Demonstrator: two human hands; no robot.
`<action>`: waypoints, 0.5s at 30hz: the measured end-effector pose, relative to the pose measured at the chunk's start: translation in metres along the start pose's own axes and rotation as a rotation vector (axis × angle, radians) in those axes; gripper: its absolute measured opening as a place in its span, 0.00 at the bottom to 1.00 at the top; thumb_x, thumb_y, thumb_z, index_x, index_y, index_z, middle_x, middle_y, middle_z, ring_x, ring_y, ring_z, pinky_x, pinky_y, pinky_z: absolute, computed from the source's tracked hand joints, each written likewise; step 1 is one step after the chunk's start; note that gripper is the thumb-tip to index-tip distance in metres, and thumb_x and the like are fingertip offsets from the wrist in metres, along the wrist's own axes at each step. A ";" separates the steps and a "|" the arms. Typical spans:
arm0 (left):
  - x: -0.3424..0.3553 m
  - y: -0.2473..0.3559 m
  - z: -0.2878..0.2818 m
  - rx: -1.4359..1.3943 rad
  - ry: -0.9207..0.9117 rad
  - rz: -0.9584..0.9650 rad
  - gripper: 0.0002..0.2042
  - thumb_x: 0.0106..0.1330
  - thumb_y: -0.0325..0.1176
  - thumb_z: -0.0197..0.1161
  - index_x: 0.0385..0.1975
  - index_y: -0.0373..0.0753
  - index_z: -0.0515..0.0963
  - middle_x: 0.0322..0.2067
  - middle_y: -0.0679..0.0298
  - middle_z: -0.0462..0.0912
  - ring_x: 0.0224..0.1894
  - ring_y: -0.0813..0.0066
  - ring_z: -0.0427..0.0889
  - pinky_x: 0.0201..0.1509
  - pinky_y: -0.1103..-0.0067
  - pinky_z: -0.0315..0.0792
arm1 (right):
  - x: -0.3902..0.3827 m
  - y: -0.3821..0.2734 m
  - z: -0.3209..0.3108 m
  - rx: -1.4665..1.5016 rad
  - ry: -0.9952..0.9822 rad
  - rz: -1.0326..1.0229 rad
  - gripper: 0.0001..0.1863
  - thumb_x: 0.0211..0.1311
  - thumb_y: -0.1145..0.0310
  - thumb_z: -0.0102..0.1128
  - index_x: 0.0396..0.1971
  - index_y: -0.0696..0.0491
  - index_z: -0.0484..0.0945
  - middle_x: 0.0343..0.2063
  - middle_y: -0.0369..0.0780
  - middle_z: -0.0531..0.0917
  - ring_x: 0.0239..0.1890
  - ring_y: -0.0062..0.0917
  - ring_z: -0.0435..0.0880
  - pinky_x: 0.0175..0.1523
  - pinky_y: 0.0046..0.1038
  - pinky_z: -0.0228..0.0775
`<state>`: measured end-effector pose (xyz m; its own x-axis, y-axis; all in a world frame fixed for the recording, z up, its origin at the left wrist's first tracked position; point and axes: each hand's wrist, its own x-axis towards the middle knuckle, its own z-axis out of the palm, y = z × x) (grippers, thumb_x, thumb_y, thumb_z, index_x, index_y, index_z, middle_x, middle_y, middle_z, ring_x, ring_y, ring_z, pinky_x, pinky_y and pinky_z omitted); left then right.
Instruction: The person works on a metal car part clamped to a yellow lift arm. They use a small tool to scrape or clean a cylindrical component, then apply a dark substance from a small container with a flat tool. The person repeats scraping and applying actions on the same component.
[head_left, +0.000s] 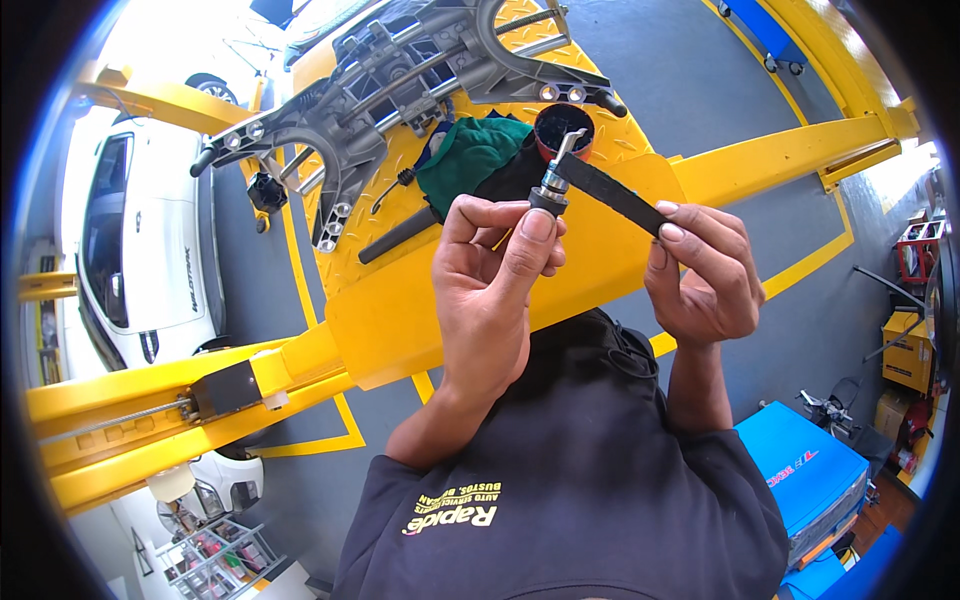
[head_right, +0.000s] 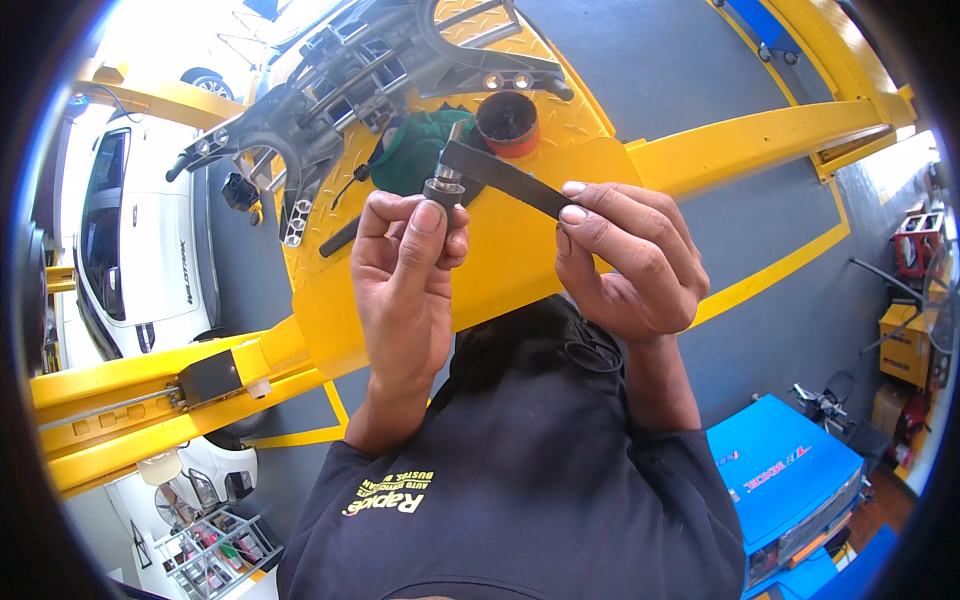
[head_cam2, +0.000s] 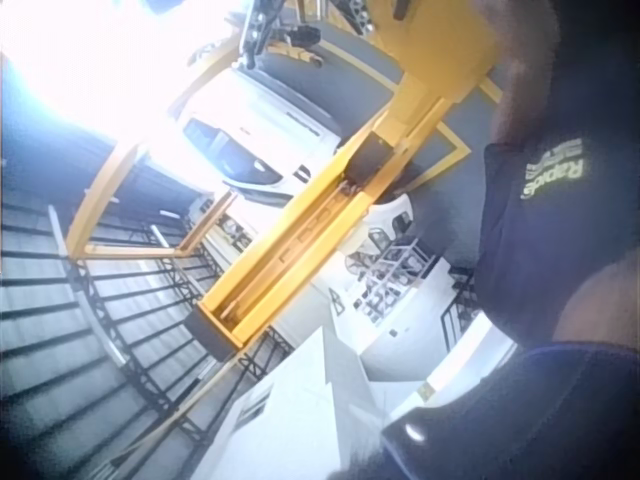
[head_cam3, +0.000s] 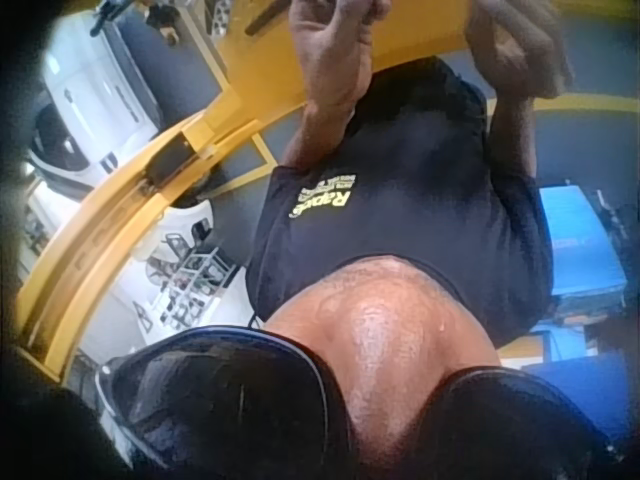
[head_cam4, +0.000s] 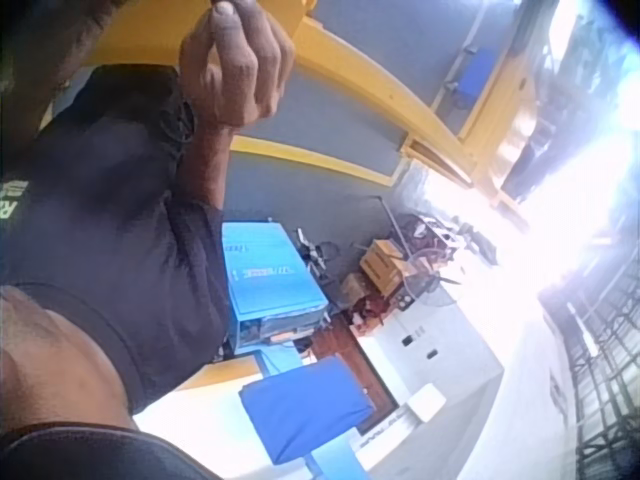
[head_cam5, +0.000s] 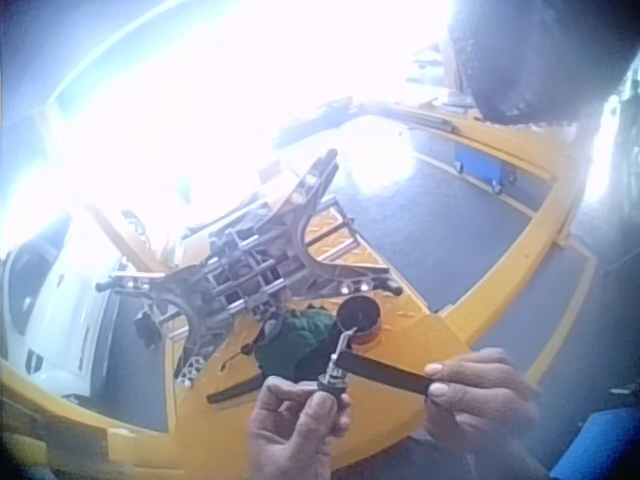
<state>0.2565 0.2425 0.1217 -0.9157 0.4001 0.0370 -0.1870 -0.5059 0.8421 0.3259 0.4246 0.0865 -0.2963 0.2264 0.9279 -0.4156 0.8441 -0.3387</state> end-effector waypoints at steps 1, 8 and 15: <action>0.000 0.000 0.000 0.020 0.007 0.012 0.10 0.75 0.29 0.72 0.45 0.37 0.76 0.39 0.58 0.88 0.37 0.79 0.85 0.45 0.81 0.78 | -0.001 0.001 0.000 0.001 -0.004 0.005 0.12 0.56 0.82 0.78 0.39 0.55 0.85 0.38 0.46 0.92 0.41 0.36 0.94 0.46 0.32 0.88; 0.001 -0.005 0.002 0.076 0.007 0.076 0.11 0.74 0.26 0.73 0.45 0.36 0.75 0.42 0.59 0.86 0.40 0.78 0.86 0.47 0.82 0.79 | -0.001 0.004 -0.001 0.000 -0.001 0.006 0.11 0.58 0.79 0.78 0.39 0.54 0.85 0.38 0.46 0.93 0.41 0.36 0.95 0.46 0.32 0.88; -0.001 -0.010 0.001 0.165 0.014 0.133 0.13 0.72 0.23 0.73 0.45 0.36 0.73 0.48 0.59 0.81 0.49 0.78 0.84 0.54 0.81 0.79 | 0.000 0.003 -0.004 -0.020 -0.014 -0.020 0.12 0.57 0.79 0.78 0.40 0.54 0.85 0.38 0.46 0.93 0.41 0.36 0.95 0.46 0.32 0.89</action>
<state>0.2594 0.2485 0.1140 -0.9334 0.3272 0.1475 -0.0044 -0.4214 0.9069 0.3280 0.4294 0.0857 -0.2999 0.2028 0.9322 -0.4046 0.8579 -0.3168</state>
